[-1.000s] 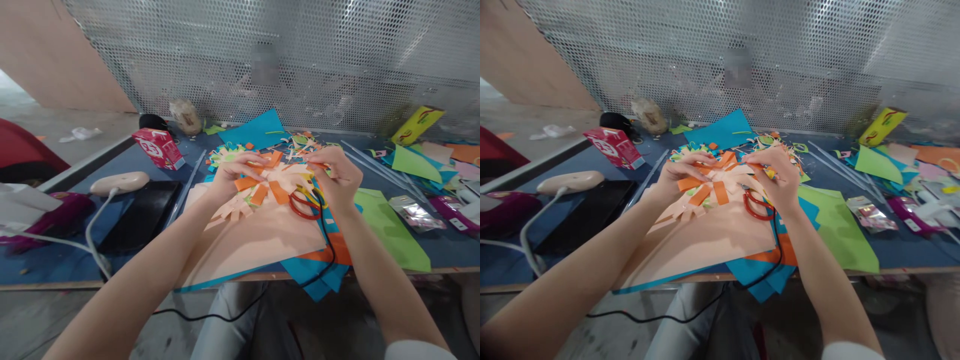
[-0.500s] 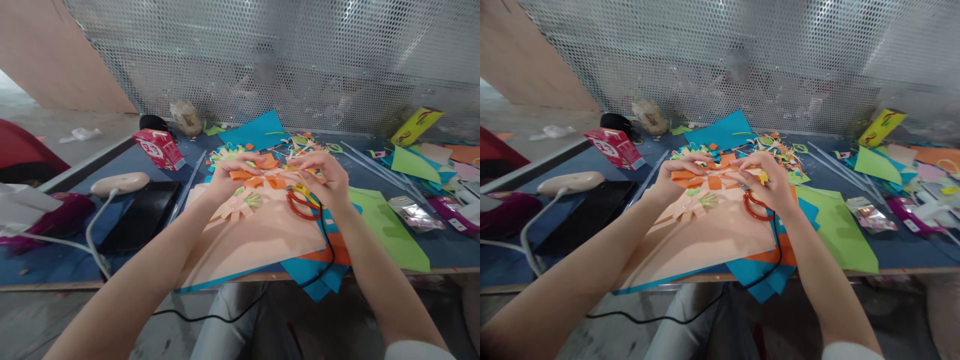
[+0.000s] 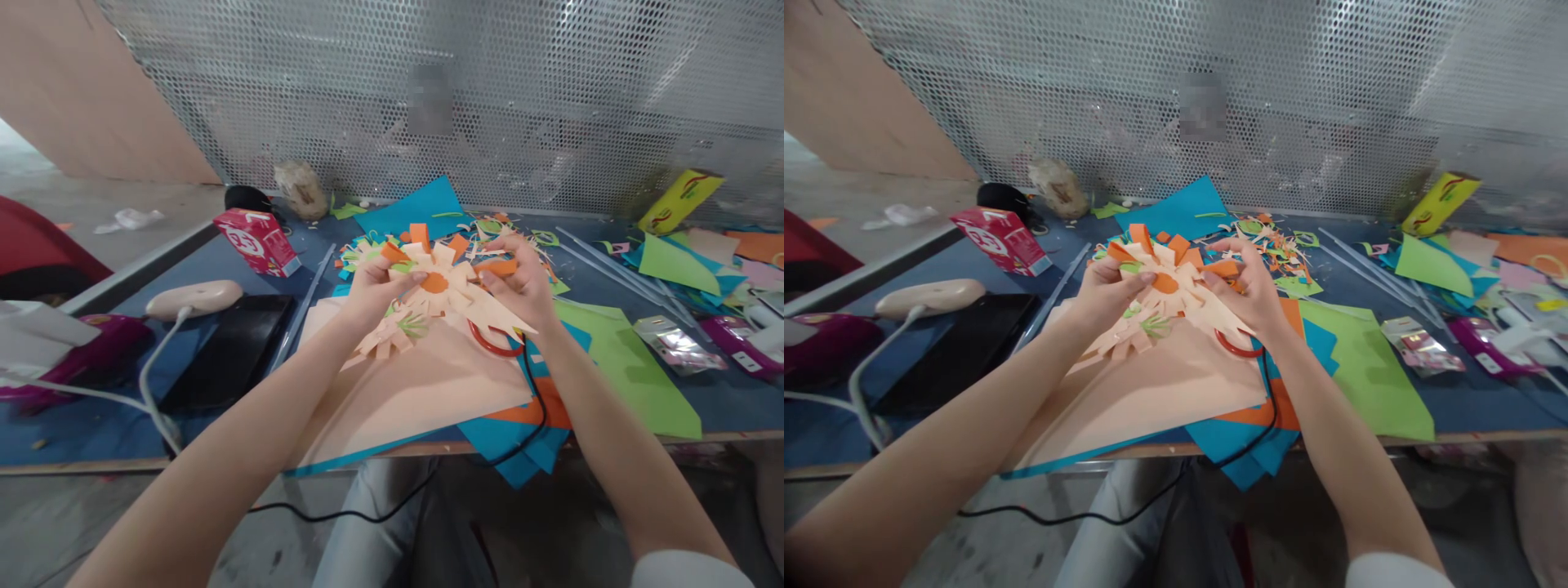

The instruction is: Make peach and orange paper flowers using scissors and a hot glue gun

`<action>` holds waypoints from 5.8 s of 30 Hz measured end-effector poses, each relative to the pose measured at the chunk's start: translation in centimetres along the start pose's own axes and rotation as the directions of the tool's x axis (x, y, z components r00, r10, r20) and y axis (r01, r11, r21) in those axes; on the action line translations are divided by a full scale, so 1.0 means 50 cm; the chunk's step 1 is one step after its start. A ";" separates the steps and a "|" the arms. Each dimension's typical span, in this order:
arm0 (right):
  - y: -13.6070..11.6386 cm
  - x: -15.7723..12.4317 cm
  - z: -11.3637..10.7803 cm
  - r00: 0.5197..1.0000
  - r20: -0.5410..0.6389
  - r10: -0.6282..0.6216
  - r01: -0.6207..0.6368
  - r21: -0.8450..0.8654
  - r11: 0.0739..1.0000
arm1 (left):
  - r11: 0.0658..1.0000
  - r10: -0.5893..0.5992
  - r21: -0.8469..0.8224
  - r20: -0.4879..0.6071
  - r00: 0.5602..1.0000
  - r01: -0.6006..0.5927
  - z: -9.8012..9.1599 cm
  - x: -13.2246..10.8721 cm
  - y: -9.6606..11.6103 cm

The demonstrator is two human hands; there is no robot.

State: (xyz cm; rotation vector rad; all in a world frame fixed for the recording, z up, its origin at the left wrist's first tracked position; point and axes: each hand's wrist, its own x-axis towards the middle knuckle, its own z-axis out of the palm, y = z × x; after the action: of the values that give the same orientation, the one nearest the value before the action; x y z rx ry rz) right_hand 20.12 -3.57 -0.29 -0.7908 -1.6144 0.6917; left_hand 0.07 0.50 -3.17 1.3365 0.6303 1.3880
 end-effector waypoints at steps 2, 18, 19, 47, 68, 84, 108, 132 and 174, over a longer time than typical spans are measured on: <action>0.002 0.001 0.000 0.996 0.025 0.083 -0.084 0.047 0.995 | 1.000 -0.022 -0.013 0.002 1.000 0.022 0.004 -0.001 0.003; 0.004 0.001 0.010 0.964 0.023 0.266 -0.267 0.158 0.951 | 0.994 -0.108 -0.019 -0.053 0.993 0.107 0.019 -0.009 0.009; 0.004 0.001 0.012 0.959 0.019 0.283 -0.282 0.165 0.945 | 0.995 -0.102 -0.001 -0.053 0.993 0.102 0.019 -0.010 0.007; -0.024 -0.022 0.012 0.981 0.030 -0.192 0.194 -0.147 0.970 | 0.819 0.450 0.264 0.255 0.856 -0.509 0.003 -0.017 0.044; -0.007 -0.016 0.017 0.995 -0.074 -0.066 0.052 -0.174 0.983 | 0.996 -0.082 -0.026 -0.028 0.996 0.082 0.030 -0.018 0.010; 0.013 -0.010 0.026 0.969 -0.123 0.215 -0.210 0.048 0.976 | 0.990 -0.142 -0.020 -0.074 0.987 0.141 0.041 -0.025 0.020; 0.021 0.002 -0.004 0.970 -0.157 0.188 -0.197 -0.045 0.979 | 0.990 -0.136 -0.045 -0.105 0.985 0.132 0.036 -0.013 0.007; 0.047 0.015 -0.078 0.781 -0.249 0.573 -0.479 -0.827 0.295 | 0.465 0.608 0.659 0.249 0.754 -0.592 -0.023 0.006 -0.010; -0.004 0.005 -0.032 0.926 0.202 0.319 -0.332 0.031 0.943 | 0.493 0.646 0.774 -0.022 0.763 -0.396 -0.089 0.045 -0.015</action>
State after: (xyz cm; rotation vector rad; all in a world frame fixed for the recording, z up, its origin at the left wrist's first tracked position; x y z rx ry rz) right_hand 21.62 -3.44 0.31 -0.9814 -1.6408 1.0826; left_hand -3.41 4.04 -4.07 2.1162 1.1498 1.9970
